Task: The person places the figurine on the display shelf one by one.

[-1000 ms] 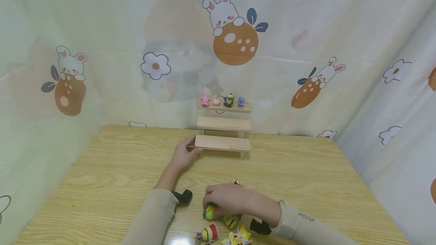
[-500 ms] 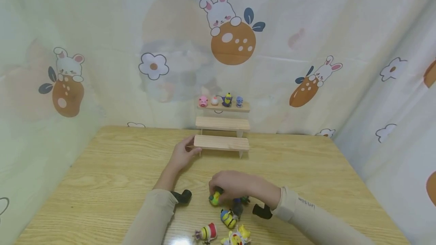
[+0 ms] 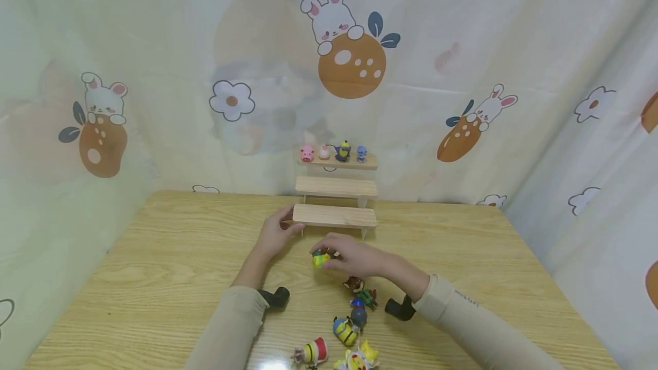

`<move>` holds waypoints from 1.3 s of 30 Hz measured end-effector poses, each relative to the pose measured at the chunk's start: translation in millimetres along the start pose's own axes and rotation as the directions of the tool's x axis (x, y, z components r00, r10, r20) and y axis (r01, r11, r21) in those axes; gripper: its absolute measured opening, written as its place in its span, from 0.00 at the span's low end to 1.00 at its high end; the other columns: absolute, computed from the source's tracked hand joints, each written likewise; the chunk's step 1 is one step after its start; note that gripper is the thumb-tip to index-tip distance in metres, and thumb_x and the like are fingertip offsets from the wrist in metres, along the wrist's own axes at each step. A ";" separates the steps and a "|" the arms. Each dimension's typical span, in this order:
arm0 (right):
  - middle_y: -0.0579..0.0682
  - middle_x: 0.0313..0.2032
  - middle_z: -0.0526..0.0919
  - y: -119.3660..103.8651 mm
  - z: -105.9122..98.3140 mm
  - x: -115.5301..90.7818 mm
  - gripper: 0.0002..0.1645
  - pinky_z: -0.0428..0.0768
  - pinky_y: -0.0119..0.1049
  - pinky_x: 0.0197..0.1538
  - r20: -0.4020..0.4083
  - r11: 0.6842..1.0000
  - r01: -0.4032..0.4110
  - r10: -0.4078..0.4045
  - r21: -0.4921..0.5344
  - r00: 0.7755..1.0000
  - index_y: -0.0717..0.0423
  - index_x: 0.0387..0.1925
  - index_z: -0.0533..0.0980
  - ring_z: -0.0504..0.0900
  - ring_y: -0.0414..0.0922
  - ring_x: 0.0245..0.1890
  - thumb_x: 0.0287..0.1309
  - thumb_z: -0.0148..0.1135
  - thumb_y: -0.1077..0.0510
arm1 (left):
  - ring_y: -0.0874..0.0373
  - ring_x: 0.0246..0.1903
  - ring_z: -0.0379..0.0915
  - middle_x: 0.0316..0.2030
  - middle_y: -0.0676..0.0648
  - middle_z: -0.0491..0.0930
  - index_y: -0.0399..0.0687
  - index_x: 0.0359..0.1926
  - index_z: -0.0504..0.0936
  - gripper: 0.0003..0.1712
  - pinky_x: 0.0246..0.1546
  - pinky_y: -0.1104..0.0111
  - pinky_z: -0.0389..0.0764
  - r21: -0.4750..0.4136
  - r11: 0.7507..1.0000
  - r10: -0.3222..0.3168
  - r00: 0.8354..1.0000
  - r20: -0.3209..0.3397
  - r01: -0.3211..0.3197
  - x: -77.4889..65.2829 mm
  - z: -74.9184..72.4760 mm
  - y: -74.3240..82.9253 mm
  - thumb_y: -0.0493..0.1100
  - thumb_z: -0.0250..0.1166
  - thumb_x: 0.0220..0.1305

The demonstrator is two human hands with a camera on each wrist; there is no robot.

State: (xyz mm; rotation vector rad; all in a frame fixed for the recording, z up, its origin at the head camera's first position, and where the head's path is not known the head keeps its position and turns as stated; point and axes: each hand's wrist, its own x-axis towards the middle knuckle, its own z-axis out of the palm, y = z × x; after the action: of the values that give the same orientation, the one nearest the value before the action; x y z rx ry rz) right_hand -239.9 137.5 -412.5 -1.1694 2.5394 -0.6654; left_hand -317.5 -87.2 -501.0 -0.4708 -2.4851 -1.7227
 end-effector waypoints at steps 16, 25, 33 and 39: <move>0.51 0.46 0.82 14.6 4.3 2.0 0.23 0.81 0.29 0.44 -0.017 0.988 -0.034 0.036 0.149 0.999 0.56 0.57 0.72 0.80 0.42 0.45 0.61 0.62 0.57 | 0.50 0.53 0.75 0.55 0.42 0.78 0.44 0.67 0.67 0.37 0.52 0.59 0.79 -0.006 1.000 -0.018 1.000 0.002 0.018 0.6 0.1 0.7 0.46 0.68 0.58; 0.43 0.36 0.81 18.2 7.3 4.1 0.13 0.76 0.27 0.34 -0.096 0.992 -0.115 0.120 0.053 0.988 0.53 0.39 0.79 0.75 0.36 0.30 0.53 0.70 0.54 | 0.49 0.55 0.74 0.56 0.41 0.77 0.42 0.67 0.66 0.37 0.53 0.58 0.78 -0.007 1.000 -0.027 1.000 -0.010 0.027 0.8 0.0 1.8 0.45 0.68 0.58; 0.45 0.37 0.83 19.6 7.5 4.4 0.12 0.80 0.29 0.36 -0.130 0.975 -0.211 0.219 0.075 0.967 0.51 0.38 0.79 0.80 0.36 0.31 0.55 0.68 0.50 | 0.49 0.54 0.74 0.58 0.42 0.76 0.44 0.68 0.65 0.38 0.53 0.59 0.78 0.007 0.999 -0.048 0.999 0.003 0.048 -0.6 -0.1 1.3 0.47 0.68 0.58; 0.45 0.38 0.84 19.4 2.8 2.7 0.09 0.81 0.28 0.37 -0.106 0.978 -0.206 0.209 0.040 0.972 0.52 0.41 0.80 0.83 0.37 0.33 0.59 0.62 0.54 | 0.49 0.54 0.74 0.57 0.41 0.76 0.42 0.67 0.65 0.39 0.53 0.58 0.78 0.005 0.999 -0.045 0.999 -0.009 0.045 0.7 -0.1 0.6 0.47 0.68 0.58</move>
State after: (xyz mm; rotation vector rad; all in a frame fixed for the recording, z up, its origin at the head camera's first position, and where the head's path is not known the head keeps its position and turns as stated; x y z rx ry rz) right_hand -252.9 145.7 -425.0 -0.8627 2.6848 -0.7291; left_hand -318.1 -86.9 -500.2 -0.4094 -2.5122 -1.7299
